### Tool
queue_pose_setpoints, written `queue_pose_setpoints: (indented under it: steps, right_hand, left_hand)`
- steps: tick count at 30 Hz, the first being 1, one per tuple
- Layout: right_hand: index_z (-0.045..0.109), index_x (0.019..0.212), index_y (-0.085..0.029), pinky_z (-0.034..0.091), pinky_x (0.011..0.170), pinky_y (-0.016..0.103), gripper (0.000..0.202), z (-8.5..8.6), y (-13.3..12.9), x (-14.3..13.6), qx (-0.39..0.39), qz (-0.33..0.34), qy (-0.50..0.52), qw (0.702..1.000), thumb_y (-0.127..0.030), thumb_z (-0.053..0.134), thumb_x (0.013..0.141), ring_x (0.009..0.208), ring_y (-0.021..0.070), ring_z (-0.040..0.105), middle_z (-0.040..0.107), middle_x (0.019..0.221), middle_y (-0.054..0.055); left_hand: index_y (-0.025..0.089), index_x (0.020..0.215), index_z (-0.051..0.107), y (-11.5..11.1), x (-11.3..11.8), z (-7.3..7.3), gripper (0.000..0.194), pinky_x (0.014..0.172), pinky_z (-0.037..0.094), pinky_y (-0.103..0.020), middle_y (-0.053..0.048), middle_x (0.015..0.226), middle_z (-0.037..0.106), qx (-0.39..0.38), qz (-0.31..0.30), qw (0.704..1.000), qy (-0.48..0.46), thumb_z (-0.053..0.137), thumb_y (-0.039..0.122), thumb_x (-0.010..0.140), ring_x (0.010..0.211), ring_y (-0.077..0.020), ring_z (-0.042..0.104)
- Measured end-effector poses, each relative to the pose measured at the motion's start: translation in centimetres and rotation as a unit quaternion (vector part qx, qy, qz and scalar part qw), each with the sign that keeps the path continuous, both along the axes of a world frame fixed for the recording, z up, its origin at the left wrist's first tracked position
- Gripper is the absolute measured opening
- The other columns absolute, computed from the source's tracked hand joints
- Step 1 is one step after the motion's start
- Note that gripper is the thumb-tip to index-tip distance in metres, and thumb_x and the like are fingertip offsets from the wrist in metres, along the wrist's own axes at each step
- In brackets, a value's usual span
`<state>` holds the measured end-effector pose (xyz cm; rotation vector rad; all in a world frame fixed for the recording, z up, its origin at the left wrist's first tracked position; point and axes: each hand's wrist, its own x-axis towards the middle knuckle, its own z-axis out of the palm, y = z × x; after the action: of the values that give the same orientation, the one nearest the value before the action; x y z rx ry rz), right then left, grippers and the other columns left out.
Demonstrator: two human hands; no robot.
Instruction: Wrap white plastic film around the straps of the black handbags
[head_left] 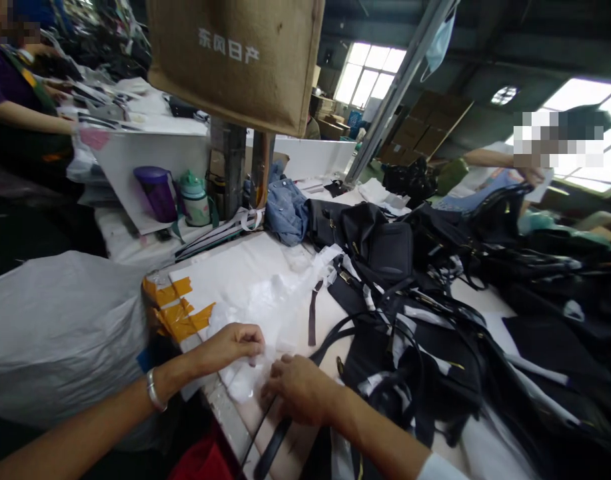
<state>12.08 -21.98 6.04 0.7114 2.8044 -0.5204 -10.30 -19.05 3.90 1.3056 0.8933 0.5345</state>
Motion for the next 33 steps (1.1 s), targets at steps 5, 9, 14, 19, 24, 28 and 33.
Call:
queue_pose_setpoints:
  steps: [5,9,14,19,24,28,33]
  right_hand:
    - [0.065,0.086,-0.021,0.043,0.075,0.038,0.011,-1.8,-0.6,-1.6,0.077,0.064,-0.007,0.995,-0.029,0.06,0.081,0.093,0.0261,0.054,0.062,0.097,0.009]
    - [0.062,0.089,-0.018,0.042,0.065,0.031,0.014,0.0,-0.6,-0.6,0.014,0.017,-0.029,0.999,-0.028,0.061,0.079,0.078,0.0225,0.06,0.067,0.085,0.007]
    - [0.058,0.108,-0.025,0.034,0.054,0.019,0.021,6.1,-1.4,3.1,-0.176,-0.184,0.069,0.965,-0.025,0.049,0.088,0.065,0.0116,0.06,0.068,0.079,-0.003]
    - [0.064,0.092,-0.021,0.034,0.057,0.021,0.031,8.5,-1.5,5.6,-0.135,-0.339,0.154,0.918,-0.043,0.041,0.095,0.061,0.0121,0.055,0.061,0.067,-0.003]
    - [0.065,0.083,-0.019,0.036,0.058,0.022,0.038,7.6,-1.6,6.4,-0.102,-0.41,0.167,0.89,-0.047,0.042,0.094,0.057,0.0127,0.054,0.061,0.066,-0.002]
    - [0.065,0.079,-0.018,0.035,0.057,0.022,0.037,7.6,-2.1,6.6,-0.103,-0.417,0.166,0.888,-0.045,0.043,0.093,0.056,0.0125,0.052,0.058,0.062,-0.002]
    - [0.06,0.071,-0.017,0.031,0.055,0.022,0.035,7.6,-2.4,6.9,-0.145,-0.425,0.185,0.874,-0.042,0.046,0.092,0.059,0.0115,0.046,0.049,0.061,-0.004]
  left_hand:
    - [0.014,0.08,0.062,0.2,0.4,-0.2,0.016,0.062,0.041,-0.024,0.001,0.068,0.062,-0.007,0.012,0.999,-0.048,0.064,0.03,0.08,0.063,-0.0127,0.056]
    - [0.014,0.078,0.062,0.5,0.3,-0.4,0.02,0.062,0.042,-0.024,0.002,0.064,0.059,0.0,0.028,0.998,-0.063,0.064,0.034,0.08,0.062,-0.0127,0.054]
    - [0.015,0.075,0.062,0.7,-0.2,-0.2,0.022,0.06,0.039,-0.023,0.003,0.064,0.056,0.01,0.054,0.997,-0.054,0.065,0.036,0.078,0.061,-0.012,0.051]
    - [0.015,0.075,0.063,0.5,0.2,0.0,0.02,0.06,0.035,-0.022,0.003,0.067,0.056,0.043,0.063,0.997,-0.025,0.064,0.035,0.079,0.065,-0.0121,0.048]
    - [0.015,0.074,0.062,-0.2,1.0,0.9,0.019,0.061,0.034,-0.023,0.002,0.067,0.056,0.092,0.077,0.993,0.009,0.059,0.032,0.082,0.066,-0.0129,0.049]
    - [0.016,0.073,0.061,-0.6,1.3,2.1,0.018,0.067,0.037,-0.024,0.001,0.072,0.06,0.179,0.092,0.978,0.06,0.053,0.027,0.086,0.074,-0.0156,0.054]
    - [0.019,0.074,0.057,-1.3,1.7,2.9,0.019,0.071,0.039,-0.027,0.0,0.075,0.059,0.27,0.107,0.952,0.094,0.048,0.024,0.09,0.075,-0.0165,0.055]
